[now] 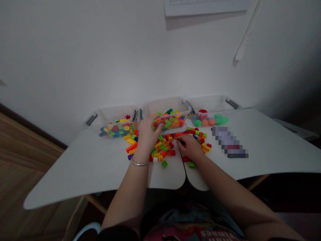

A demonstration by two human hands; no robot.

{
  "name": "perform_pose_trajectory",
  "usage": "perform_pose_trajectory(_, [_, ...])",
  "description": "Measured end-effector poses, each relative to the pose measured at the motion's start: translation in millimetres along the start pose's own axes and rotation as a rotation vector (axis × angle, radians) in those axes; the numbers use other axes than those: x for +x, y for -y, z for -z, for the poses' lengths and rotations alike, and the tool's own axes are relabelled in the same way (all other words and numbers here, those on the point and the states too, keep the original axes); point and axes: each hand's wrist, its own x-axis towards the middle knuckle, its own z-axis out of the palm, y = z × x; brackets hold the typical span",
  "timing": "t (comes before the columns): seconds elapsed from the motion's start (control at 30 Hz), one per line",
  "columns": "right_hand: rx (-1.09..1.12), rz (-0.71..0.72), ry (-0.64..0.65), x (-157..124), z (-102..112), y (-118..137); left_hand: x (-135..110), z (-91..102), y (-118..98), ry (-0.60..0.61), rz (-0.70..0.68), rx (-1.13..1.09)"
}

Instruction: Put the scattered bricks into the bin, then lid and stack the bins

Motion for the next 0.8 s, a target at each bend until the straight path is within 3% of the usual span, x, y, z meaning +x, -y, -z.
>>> perform_pose_trajectory(0.13, [-0.009, 0.015, 0.013, 0, 2, 2, -32, -3.2, -11, 0.104, -0.059, 0.161])
perform_pose_trajectory(0.27, [-0.023, 0.005, 0.018, 1, 4, 5, -53, -10.3, -10, 0.426, -0.134, 0.141])
perform_pose_trajectory(0.37, [-0.019, -0.009, 0.011, 1, 3, 5, -63, -19.3, -6, 0.555, -0.152, 0.121])
perform_pose_trajectory(0.5, [-0.021, -0.016, 0.012, 0, 1, 3, -68, -27.6, -2, 0.602, -0.223, 0.116])
perform_pose_trajectory(0.8, [-0.024, -0.005, 0.018, 1, 2, 4, -72, -33.1, -2, 0.560, -0.275, 0.169])
